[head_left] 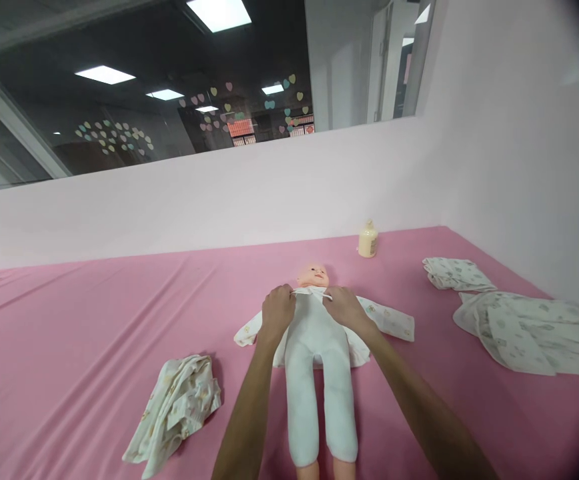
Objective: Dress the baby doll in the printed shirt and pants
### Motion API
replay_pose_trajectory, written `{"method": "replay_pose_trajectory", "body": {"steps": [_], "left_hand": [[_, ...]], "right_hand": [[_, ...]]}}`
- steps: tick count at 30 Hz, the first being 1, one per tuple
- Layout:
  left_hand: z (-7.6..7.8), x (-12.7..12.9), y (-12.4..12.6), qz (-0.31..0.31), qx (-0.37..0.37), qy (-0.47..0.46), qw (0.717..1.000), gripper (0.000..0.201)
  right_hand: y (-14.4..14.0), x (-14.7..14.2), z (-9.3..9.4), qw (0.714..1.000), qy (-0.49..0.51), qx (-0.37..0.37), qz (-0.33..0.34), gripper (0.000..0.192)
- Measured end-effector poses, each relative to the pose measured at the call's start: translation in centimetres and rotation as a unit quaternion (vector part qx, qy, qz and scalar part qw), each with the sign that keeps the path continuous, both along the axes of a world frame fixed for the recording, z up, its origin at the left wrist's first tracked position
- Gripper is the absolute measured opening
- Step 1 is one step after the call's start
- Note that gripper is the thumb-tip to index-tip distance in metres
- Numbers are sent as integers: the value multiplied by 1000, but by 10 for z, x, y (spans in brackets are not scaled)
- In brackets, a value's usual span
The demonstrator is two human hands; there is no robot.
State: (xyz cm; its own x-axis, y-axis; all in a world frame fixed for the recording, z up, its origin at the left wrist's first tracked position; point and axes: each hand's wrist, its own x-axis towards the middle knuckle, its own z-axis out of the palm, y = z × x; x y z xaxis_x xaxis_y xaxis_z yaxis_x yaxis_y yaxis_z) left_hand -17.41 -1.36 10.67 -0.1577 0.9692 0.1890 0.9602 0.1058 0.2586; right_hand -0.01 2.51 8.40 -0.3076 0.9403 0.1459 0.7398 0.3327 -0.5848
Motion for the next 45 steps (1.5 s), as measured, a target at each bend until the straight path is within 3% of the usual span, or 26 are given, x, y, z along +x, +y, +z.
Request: {"method": "replay_pose_trajectory", "body": {"steps": [9,23,37,45], "left_hand": [[-3,15,0,-69,41,-25,996,26],[-12,43,-1,-80,65,-5,995,23],[-23,49,-2,-83,102,11,991,19],[-27,44,5,-92,125,-36,987,20]], "right_hand": [[3,-5,-3,987,156,-32,12,29],[5,-9,-8,954,282,-94,43,27],[-1,-9,-4,964,253,-73,26,25],[-14,1,16,982,143,-16,121,22]]}}
